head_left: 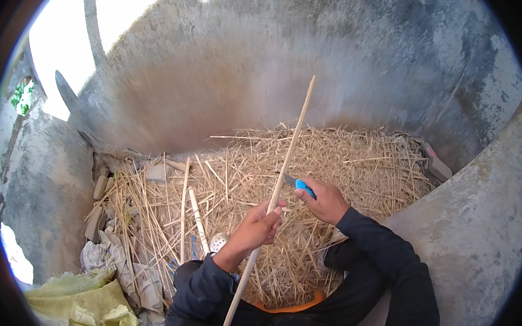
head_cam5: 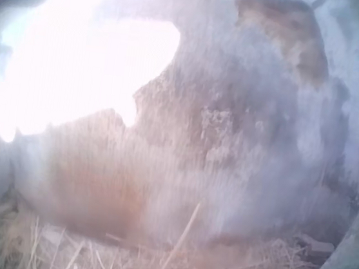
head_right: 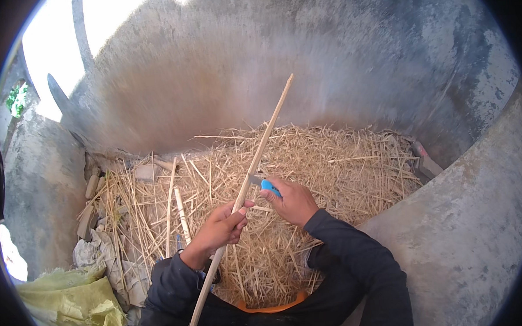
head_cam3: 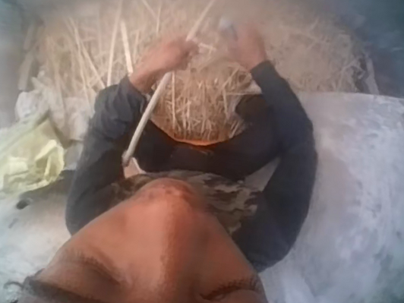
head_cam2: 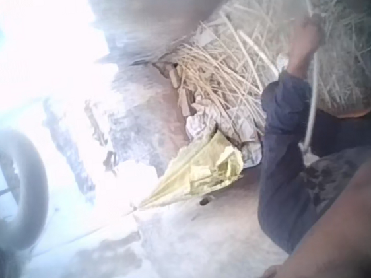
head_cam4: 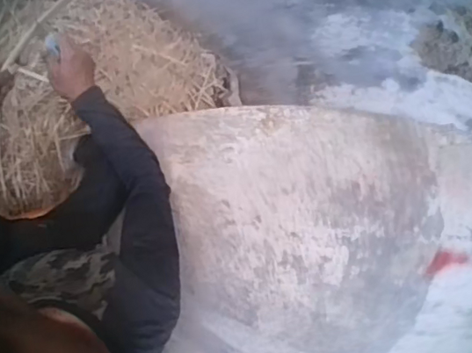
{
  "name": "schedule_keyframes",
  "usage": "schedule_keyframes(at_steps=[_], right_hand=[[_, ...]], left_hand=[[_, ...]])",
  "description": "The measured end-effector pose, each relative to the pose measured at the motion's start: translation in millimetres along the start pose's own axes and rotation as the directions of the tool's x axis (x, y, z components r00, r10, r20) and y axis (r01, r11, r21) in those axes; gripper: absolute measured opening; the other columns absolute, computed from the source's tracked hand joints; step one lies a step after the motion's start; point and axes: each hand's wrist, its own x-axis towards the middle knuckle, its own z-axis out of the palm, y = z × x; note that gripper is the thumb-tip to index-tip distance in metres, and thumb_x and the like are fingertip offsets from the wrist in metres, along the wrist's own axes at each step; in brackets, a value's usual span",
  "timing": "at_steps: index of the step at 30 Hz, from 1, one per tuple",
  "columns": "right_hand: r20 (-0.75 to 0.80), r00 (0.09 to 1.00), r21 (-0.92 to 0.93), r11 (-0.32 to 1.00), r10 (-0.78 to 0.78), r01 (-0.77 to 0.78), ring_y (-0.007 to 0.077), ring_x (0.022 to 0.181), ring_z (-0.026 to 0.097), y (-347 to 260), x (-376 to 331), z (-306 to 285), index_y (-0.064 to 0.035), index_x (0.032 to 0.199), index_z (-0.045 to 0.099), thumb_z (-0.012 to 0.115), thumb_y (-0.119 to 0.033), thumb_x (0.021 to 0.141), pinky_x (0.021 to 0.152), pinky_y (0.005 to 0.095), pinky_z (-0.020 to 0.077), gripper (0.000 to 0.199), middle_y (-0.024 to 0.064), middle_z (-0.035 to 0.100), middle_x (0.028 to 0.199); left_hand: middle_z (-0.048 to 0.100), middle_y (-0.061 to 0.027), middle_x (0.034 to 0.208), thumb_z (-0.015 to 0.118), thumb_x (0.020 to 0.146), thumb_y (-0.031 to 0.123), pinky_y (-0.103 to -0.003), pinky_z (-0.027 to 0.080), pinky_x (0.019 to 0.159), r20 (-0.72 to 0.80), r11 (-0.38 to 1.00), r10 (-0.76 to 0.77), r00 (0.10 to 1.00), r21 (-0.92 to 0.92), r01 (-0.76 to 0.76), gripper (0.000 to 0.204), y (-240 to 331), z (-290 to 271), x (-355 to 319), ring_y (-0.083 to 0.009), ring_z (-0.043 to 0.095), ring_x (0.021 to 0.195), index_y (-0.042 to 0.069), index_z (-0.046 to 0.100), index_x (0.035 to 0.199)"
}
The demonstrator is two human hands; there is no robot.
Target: The person sits on a straw-covered floor and uses a blue utility knife to peel the outer layer off long, thin wooden sticks. They hold the stick in one hand and scrape the blade along its length, occasionally rotating it to work on different sides.
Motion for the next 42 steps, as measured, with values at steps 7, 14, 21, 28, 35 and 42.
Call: schedule_keyframes(at_steps=[7,14,21,28,35,42], right_hand=[[0.089,0.988,-0.266,0.953,-0.129,0.148,0.0307,0.046,0.058,0,-5,16,-0.0076,0.067,0.060,0.050,-0.065,0.084,0.046,0.0428,0.0452,0.061,0.0121,0.055,0.050],[0.052,0.993,-0.301,0.947,-0.102,0.113,0.0279,0.043,0.058,6,-11,29,-0.0084,0.063,0.061,0.049,-0.070,0.082,0.043,0.0389,0.0453,0.065,0.0120,0.055,0.047],[0.004,0.991,-0.309,0.943,-0.131,0.126,0.0273,0.040,0.056,10,-3,18,-0.0094,0.059,0.058,0.049,-0.070,0.082,0.039,0.0385,0.0422,0.065,0.0102,0.053,0.046],[-0.026,0.960,-0.315,0.913,-0.280,0.258,0.0281,0.040,0.053,6,-10,19,-0.0111,0.053,0.050,0.051,-0.072,0.080,0.040,0.0389,0.0415,0.066,0.0088,0.049,0.045],[-0.215,0.971,-0.414,0.910,-0.104,0.006,0.0202,0.036,0.049,30,7,-2,-0.0116,0.053,0.053,0.041,-0.076,0.082,0.036,0.0358,0.0382,0.071,0.0058,0.047,0.042],[-0.088,0.960,-0.229,0.943,-0.265,0.240,0.0229,0.037,0.051,-11,-25,-14,-0.0107,0.055,0.055,0.043,-0.071,0.085,0.037,0.0375,0.0392,0.069,0.0065,0.048,0.042]], left_hand=[[0.042,0.0041,0.070,0.043,0.100,0.021,-0.020,0.030,0.045,-0.013,0.999,-0.046,0.999,-0.004,0.046,0.028,-7,2,-11,-0.0042,0.035,0.050,0.009,0.045,0.126],[0.039,0.0044,0.069,0.040,0.101,0.021,-0.020,0.029,0.044,-0.069,0.996,-0.039,0.997,0.078,0.045,0.029,-14,11,-24,-0.0041,0.033,0.050,0.009,0.042,0.128],[0.038,0.0048,0.068,0.040,0.101,0.021,-0.020,0.029,0.044,-0.041,0.995,-0.074,0.996,0.057,0.077,0.030,-14,24,-44,-0.0039,0.033,0.051,0.008,0.041,0.128],[0.037,0.0051,0.068,0.041,0.100,0.019,-0.018,0.027,0.045,-0.080,1.000,-0.002,0.997,-0.004,0.002,0.032,-37,45,-73,-0.0034,0.032,0.052,0.008,0.038,0.131],[0.037,0.0052,0.069,0.042,0.100,0.019,-0.018,0.028,0.046,-0.092,0.997,-0.013,0.996,0.072,0.020,0.034,-37,75,-111,-0.0031,0.032,0.052,0.009,0.038,0.133],[0.039,0.0042,0.068,0.043,0.099,0.018,-0.018,0.028,0.045,-0.156,0.999,0.001,0.988,0.036,0.004,0.038,-38,91,-152,-0.0032,0.033,0.050,0.006,0.039,0.135]])
